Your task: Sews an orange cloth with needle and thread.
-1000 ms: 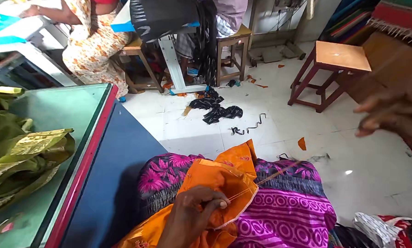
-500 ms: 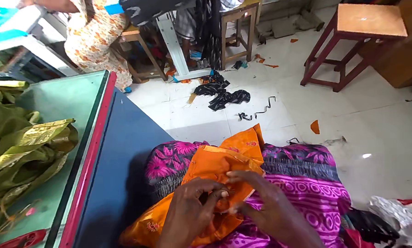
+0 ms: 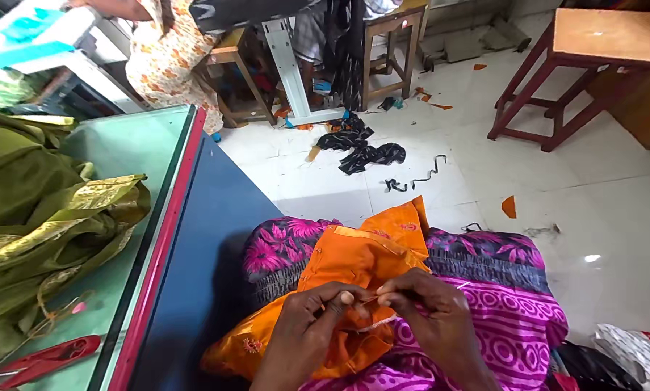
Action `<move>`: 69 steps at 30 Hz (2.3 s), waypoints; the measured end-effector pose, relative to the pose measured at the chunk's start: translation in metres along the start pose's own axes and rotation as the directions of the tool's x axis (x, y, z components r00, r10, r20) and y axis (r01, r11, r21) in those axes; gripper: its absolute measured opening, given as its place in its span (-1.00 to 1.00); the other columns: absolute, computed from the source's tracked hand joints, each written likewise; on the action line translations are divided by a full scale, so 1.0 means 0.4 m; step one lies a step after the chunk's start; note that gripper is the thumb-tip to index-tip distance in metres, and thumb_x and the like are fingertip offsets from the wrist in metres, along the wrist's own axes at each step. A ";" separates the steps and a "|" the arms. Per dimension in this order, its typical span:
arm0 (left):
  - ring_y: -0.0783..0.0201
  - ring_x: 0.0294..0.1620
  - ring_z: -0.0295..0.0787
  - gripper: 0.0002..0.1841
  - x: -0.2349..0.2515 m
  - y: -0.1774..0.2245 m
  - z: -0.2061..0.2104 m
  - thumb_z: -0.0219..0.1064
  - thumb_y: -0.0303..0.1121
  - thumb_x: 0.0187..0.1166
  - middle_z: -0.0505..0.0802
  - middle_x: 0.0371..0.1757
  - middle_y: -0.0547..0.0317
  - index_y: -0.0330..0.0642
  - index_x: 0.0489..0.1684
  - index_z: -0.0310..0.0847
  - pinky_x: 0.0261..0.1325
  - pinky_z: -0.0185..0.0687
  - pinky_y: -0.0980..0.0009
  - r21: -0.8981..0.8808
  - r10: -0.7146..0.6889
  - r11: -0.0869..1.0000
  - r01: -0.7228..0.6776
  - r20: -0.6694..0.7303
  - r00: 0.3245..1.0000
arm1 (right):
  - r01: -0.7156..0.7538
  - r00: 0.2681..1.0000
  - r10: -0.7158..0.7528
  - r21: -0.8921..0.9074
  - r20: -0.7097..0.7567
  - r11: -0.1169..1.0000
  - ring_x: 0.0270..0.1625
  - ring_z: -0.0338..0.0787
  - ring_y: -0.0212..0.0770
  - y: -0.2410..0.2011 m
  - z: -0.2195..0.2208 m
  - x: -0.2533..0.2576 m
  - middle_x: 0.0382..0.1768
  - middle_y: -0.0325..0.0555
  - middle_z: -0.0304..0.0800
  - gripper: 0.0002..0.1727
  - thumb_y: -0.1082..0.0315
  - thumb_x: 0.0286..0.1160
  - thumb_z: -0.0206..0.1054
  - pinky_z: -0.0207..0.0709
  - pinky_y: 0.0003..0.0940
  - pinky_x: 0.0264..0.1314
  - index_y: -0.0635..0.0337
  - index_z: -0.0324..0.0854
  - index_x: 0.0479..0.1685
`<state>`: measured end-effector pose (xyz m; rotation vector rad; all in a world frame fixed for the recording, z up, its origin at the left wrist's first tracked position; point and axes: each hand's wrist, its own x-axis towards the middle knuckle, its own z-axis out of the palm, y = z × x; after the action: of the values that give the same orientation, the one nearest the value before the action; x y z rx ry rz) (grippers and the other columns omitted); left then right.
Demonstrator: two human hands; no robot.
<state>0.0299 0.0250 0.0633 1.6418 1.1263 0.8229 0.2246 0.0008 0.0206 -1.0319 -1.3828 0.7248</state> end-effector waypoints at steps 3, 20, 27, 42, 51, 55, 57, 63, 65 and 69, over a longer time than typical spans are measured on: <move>0.74 -0.49 0.51 -0.67 -0.004 -0.004 -0.009 0.08 -0.25 0.77 0.86 -0.31 0.52 0.03 -0.14 0.86 -0.43 0.31 0.78 -0.019 -0.034 0.999 0.033 -0.020 0.999 | -0.040 0.999 0.040 0.029 0.006 0.999 -0.30 0.76 -0.63 0.004 -0.005 -0.003 -0.30 -0.41 0.79 -0.83 0.14 0.59 0.40 0.70 -0.73 -0.20 0.01 0.77 -0.18; 0.56 -0.42 0.75 -0.52 -0.021 0.000 0.031 0.54 -0.18 0.43 0.95 -0.14 0.33 -0.05 0.32 0.63 -0.36 0.58 0.69 -0.241 -0.101 0.968 0.077 -0.090 0.991 | 0.071 0.992 -0.071 -0.003 -0.101 0.997 -0.26 0.77 -0.64 0.020 0.001 -0.018 -0.26 -0.45 0.80 -0.86 0.14 0.60 0.41 0.71 -0.73 -0.16 -0.04 0.77 -0.12; 0.64 -0.57 0.62 -0.59 -0.022 0.007 0.050 0.53 -0.36 0.41 0.94 -0.27 0.35 -0.05 0.24 0.63 -0.48 0.43 0.76 -0.253 -0.097 0.966 0.054 -0.161 0.982 | 0.104 0.990 -0.106 -0.032 -0.088 0.994 -0.21 0.80 -0.62 0.018 0.011 -0.030 -0.25 -0.40 0.81 -0.86 0.19 0.59 0.42 0.74 -0.72 -0.10 0.03 0.77 -0.15; 0.67 -0.59 0.52 -0.62 -0.023 0.008 0.046 0.42 -0.39 0.42 0.89 -0.31 0.40 -0.07 0.24 0.59 -0.53 0.33 0.78 -0.209 -0.070 0.977 0.031 -0.184 0.980 | 0.116 0.990 -0.120 -0.066 -0.069 0.991 -0.20 0.79 -0.62 0.017 0.010 -0.032 -0.25 -0.39 0.81 -0.84 0.16 0.60 0.41 0.72 -0.73 -0.09 0.02 0.77 -0.15; 0.67 -0.59 0.49 -0.58 -0.027 0.005 0.045 0.45 -0.29 0.42 0.90 -0.27 0.39 -0.10 0.26 0.56 -0.54 0.29 0.76 -0.237 -0.051 0.971 0.011 -0.162 0.986 | 0.122 0.990 -0.127 -0.078 -0.066 0.989 -0.21 0.79 -0.62 0.016 0.012 -0.029 -0.25 -0.39 0.80 -0.85 0.17 0.60 0.41 0.71 -0.73 -0.10 0.02 0.77 -0.16; 0.70 -0.63 0.43 -0.59 -0.022 0.009 0.049 0.45 -0.34 0.38 0.86 -0.37 0.45 -0.06 0.23 0.58 -0.57 0.23 0.79 -0.218 -0.059 0.976 0.017 -0.190 0.980 | 0.125 0.989 -0.130 -0.075 -0.066 0.989 -0.20 0.79 -0.62 0.015 0.011 -0.028 -0.26 -0.38 0.80 -0.85 0.18 0.61 0.41 0.71 -0.73 -0.10 0.02 0.77 -0.16; 0.71 -0.64 0.39 -0.60 -0.021 0.008 0.050 0.46 -0.35 0.38 0.86 -0.36 0.45 -0.03 0.22 0.59 -0.58 0.20 0.79 -0.221 -0.048 0.975 0.005 -0.193 0.980 | 0.127 0.990 -0.131 -0.074 -0.058 0.989 -0.20 0.79 -0.61 0.016 0.010 -0.028 -0.26 -0.38 0.80 -0.86 0.18 0.61 0.41 0.72 -0.73 -0.10 0.02 0.77 -0.16; 0.69 -0.61 0.43 -0.57 -0.020 0.007 0.049 0.46 -0.37 0.34 0.86 -0.32 0.43 -0.05 0.23 0.60 -0.57 0.22 0.78 -0.210 -0.058 0.978 0.011 -0.220 0.974 | 0.127 0.991 -0.130 -0.081 -0.041 0.989 -0.19 0.78 -0.62 0.015 0.010 -0.028 -0.25 -0.38 0.81 -0.84 0.17 0.61 0.41 0.70 -0.74 -0.09 0.03 0.77 -0.15; 0.70 -0.61 0.41 -0.58 -0.019 0.009 0.047 0.44 -0.38 0.34 0.85 -0.34 0.45 -0.05 0.22 0.59 -0.57 0.20 0.79 -0.210 -0.072 0.977 0.023 -0.227 0.971 | 0.126 0.991 -0.129 -0.087 -0.038 0.988 -0.20 0.78 -0.62 0.016 0.008 -0.028 -0.25 -0.38 0.81 -0.85 0.17 0.61 0.41 0.70 -0.75 -0.10 0.03 0.77 -0.15; 0.70 -0.61 0.42 -0.59 -0.018 0.010 0.044 0.43 -0.39 0.34 0.85 -0.35 0.44 -0.04 0.22 0.59 -0.56 0.21 0.80 -0.228 -0.068 0.974 0.016 -0.226 0.972 | 0.129 0.991 -0.132 -0.087 -0.035 0.988 -0.20 0.78 -0.62 0.019 0.007 -0.029 -0.26 -0.37 0.80 -0.84 0.16 0.62 0.40 0.69 -0.75 -0.10 0.03 0.77 -0.15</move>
<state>0.0443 0.0121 0.0613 1.3549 1.1769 1.0954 0.2221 -0.0062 0.0085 -1.0064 -1.4412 0.5501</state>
